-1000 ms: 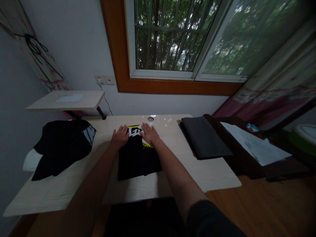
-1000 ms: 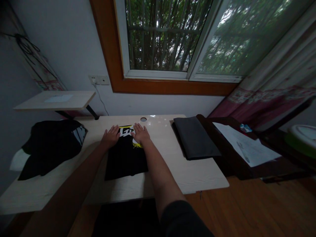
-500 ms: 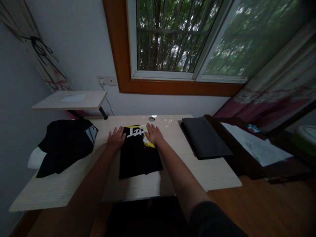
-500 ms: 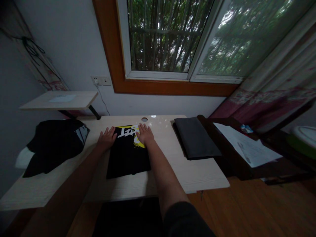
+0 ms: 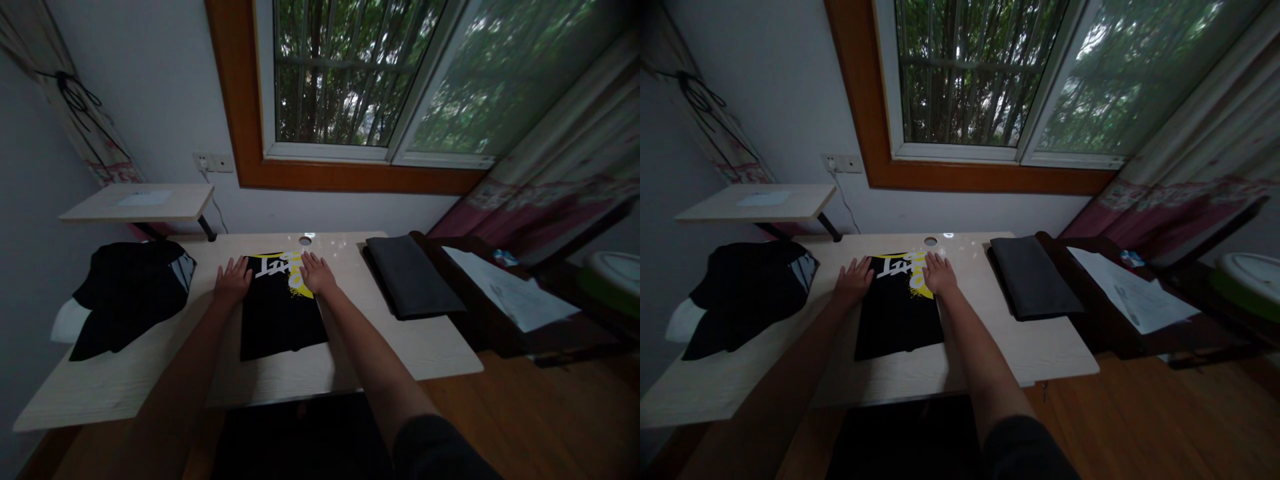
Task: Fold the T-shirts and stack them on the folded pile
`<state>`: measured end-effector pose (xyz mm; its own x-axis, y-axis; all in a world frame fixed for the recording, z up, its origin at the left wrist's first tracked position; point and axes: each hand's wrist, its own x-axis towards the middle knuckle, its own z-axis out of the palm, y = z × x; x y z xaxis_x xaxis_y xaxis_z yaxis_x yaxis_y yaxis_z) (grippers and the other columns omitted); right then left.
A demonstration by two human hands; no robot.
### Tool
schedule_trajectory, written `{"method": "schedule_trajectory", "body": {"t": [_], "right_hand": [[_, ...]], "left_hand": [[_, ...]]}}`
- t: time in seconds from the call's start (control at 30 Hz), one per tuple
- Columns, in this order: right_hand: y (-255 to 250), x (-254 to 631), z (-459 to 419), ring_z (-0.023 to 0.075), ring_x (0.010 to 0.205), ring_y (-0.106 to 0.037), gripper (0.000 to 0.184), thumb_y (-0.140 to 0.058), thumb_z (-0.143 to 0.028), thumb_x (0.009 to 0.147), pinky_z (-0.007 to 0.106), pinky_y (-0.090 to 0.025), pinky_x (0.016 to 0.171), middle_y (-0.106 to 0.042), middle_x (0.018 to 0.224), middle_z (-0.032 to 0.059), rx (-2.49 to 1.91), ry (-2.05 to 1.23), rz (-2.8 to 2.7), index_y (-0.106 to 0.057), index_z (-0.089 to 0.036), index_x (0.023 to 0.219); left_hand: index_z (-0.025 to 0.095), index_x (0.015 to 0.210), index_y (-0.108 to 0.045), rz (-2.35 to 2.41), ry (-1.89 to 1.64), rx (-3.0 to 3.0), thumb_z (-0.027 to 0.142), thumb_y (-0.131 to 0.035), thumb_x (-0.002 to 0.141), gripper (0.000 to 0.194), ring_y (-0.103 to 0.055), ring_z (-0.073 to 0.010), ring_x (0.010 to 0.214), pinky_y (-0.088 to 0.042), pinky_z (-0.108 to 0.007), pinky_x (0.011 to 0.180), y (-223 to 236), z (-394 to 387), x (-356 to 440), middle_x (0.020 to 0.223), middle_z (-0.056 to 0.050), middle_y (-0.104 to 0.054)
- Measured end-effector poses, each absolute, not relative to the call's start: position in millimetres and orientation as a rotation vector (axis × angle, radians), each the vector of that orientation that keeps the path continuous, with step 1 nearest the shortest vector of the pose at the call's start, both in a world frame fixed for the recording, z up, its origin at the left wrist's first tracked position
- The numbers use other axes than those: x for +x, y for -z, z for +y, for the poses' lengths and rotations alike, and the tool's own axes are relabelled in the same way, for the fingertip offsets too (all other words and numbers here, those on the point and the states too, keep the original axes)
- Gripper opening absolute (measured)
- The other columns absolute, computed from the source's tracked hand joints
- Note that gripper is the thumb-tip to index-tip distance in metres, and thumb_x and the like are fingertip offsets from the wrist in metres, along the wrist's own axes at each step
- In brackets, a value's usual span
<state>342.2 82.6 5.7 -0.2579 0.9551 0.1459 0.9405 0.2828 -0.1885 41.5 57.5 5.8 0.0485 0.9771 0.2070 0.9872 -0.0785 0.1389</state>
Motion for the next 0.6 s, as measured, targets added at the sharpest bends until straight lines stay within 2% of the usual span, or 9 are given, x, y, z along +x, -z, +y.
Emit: {"method": "schedule_trajectory", "body": {"t": [0.3,0.6], "right_hand": [[0,355,62,0.0249,0.152,-0.034,0.053,-0.033,-0.036,0.107,0.049,-0.024,0.125,-0.039,0.163,0.0102,-1.737,-0.012,-2.246,-0.046,-0.015,0.154],[-3,365,32,0.0256,0.151,-0.037,0.050,-0.040,-0.030,0.105,0.048,-0.026,0.125,-0.044,0.160,0.0112,-1.694,0.006,-2.239,-0.051,-0.014,0.150]], "left_hand": [[0.017,0.156,-0.042,-2.060,0.579,-2.145,0.034,-0.029,0.104,0.057,-0.038,-0.0303,0.150,-0.024,-0.057,0.124,2,53,41,0.159,-0.010,-0.047],[0.014,0.158,-0.037,-2.008,0.455,-2.259,0.026,-0.030,0.101,0.058,-0.037,-0.0330,0.150,-0.029,-0.059,0.121,0,34,34,0.161,-0.013,-0.044]]}}
